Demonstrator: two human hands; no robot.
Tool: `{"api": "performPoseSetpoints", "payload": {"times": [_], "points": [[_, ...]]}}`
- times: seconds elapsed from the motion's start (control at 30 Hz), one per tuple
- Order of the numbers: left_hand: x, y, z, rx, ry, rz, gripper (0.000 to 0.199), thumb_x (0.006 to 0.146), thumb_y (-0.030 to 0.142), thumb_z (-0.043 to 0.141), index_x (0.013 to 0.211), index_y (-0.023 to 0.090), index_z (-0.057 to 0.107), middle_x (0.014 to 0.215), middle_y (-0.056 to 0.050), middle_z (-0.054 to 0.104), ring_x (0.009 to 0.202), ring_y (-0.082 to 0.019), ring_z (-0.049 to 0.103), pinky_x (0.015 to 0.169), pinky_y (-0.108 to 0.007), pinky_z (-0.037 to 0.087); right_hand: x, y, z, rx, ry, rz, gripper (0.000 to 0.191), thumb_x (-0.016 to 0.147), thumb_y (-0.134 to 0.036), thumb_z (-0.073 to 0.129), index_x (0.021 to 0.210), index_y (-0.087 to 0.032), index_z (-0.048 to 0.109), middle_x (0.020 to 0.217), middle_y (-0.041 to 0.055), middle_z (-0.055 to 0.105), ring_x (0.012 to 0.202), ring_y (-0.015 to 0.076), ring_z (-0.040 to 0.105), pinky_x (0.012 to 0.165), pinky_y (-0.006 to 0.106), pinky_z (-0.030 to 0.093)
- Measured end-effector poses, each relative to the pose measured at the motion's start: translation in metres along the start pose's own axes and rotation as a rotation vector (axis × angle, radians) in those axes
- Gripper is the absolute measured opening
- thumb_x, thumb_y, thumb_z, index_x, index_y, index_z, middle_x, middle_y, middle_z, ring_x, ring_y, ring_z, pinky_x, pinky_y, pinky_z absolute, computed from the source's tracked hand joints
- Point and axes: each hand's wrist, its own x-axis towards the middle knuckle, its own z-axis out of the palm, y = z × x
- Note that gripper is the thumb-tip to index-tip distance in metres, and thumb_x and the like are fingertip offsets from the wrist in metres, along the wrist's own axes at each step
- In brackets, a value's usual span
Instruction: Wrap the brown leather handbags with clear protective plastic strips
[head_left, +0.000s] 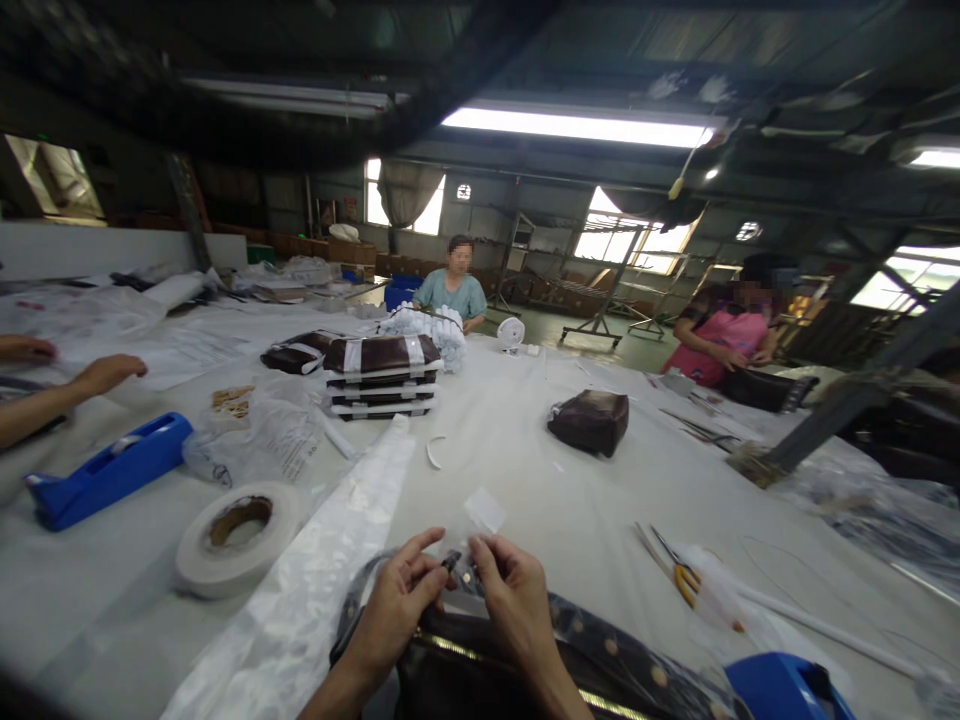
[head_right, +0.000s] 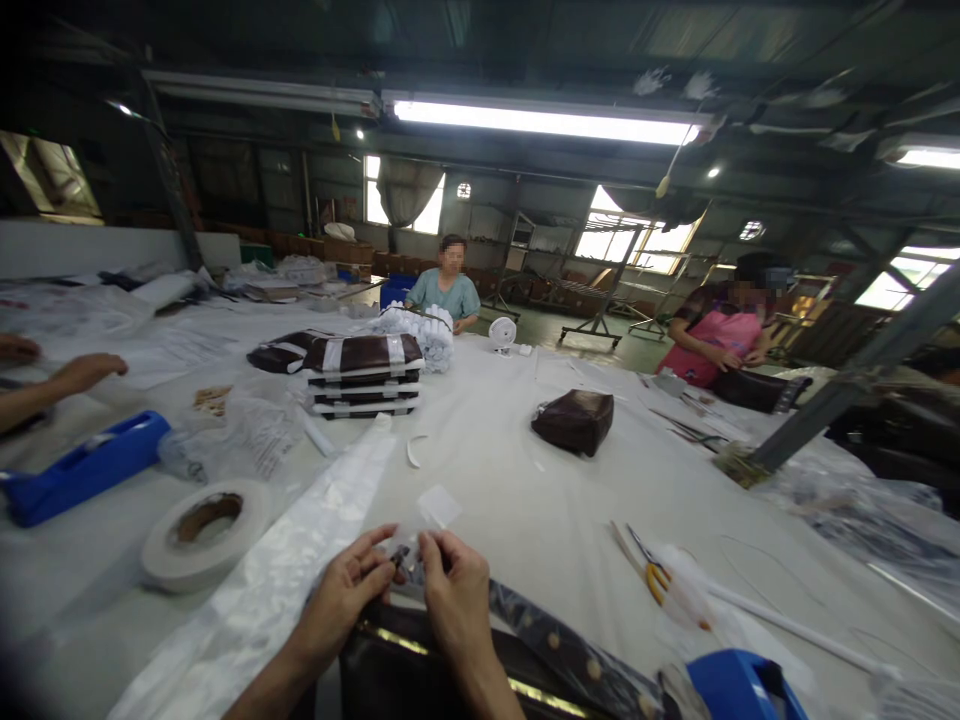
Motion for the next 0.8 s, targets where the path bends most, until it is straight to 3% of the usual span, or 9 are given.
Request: {"api": "performPoseSetpoints", "payload": {"times": [0.07, 0.23, 0.43, 0.6, 0.8], "points": [[0.0, -0.001, -0.001, -0.01, 0.005, 0.004, 0.06, 0.081, 0.043, 0.069, 0.129, 0.014, 0.05, 0.082, -0.004, 0.067, 0.069, -0.014, 0.058, 0.066, -0.024, 0.044, -0.003, -0.003, 0.001, -0.051, -0.01, -0.033, 0.036, 0.086, -0.045, 0.055, 0.068, -0.015, 0.064, 0.059, 0.0004, 0.056, 0.058, 0.0138, 0.048, 0.055, 0.023, 0.036], [0.0, -0.001, -0.005, -0.005, -0.05, 0.004, 0.04, 0.083, 0.043, 0.067, 0.11, 0.013, 0.064, 0.088, -0.006, 0.068, 0.072, -0.014, 0.056, 0.068, -0.024, 0.044, -0.007, -0.006, 0.005, -0.062, -0.08, -0.063, 0.035, 0.088, -0.043, 0.053, 0.069, -0.016, 0.065, 0.063, 0.0016, 0.062, 0.062, 0.0146, 0.053, 0.06, 0.023, 0.039], [-0.001, -0.003, -0.004, -0.097, -0.018, -0.011, 0.033, 0.077, 0.042, 0.075, 0.09, 0.013, 0.065, 0.082, -0.005, 0.067, 0.068, -0.014, 0.057, 0.063, -0.023, 0.043, -0.002, 0.002, 0.006, 0.133, -0.061, 0.025, 0.043, 0.083, -0.053, 0.058, 0.066, -0.014, 0.064, 0.058, 0.0002, 0.056, 0.056, 0.0126, 0.048, 0.054, 0.023, 0.038], [0.0, -0.001, -0.003, -0.072, -0.002, -0.017, 0.035, 0.079, 0.045, 0.072, 0.089, 0.012, 0.064, 0.079, -0.006, 0.067, 0.062, -0.013, 0.058, 0.058, -0.022, 0.042, 0.0, 0.003, 0.009, 0.239, -0.133, 0.098, 0.045, 0.076, -0.059, 0.064, 0.084, -0.015, 0.071, 0.066, 0.0023, 0.063, 0.057, 0.0133, 0.051, 0.053, 0.023, 0.041], [-0.003, 0.004, -0.003, 0.101, -0.062, 0.035, 0.033, 0.086, 0.046, 0.061, 0.088, 0.013, 0.063, 0.07, -0.002, 0.064, 0.056, -0.012, 0.055, 0.055, -0.022, 0.039, 0.004, 0.012, 0.008, 0.231, -0.046, 0.165, 0.053, 0.073, -0.064, 0.063, 0.057, -0.013, 0.061, 0.049, -0.001, 0.049, 0.048, 0.0102, 0.04, 0.048, 0.023, 0.033]]}}
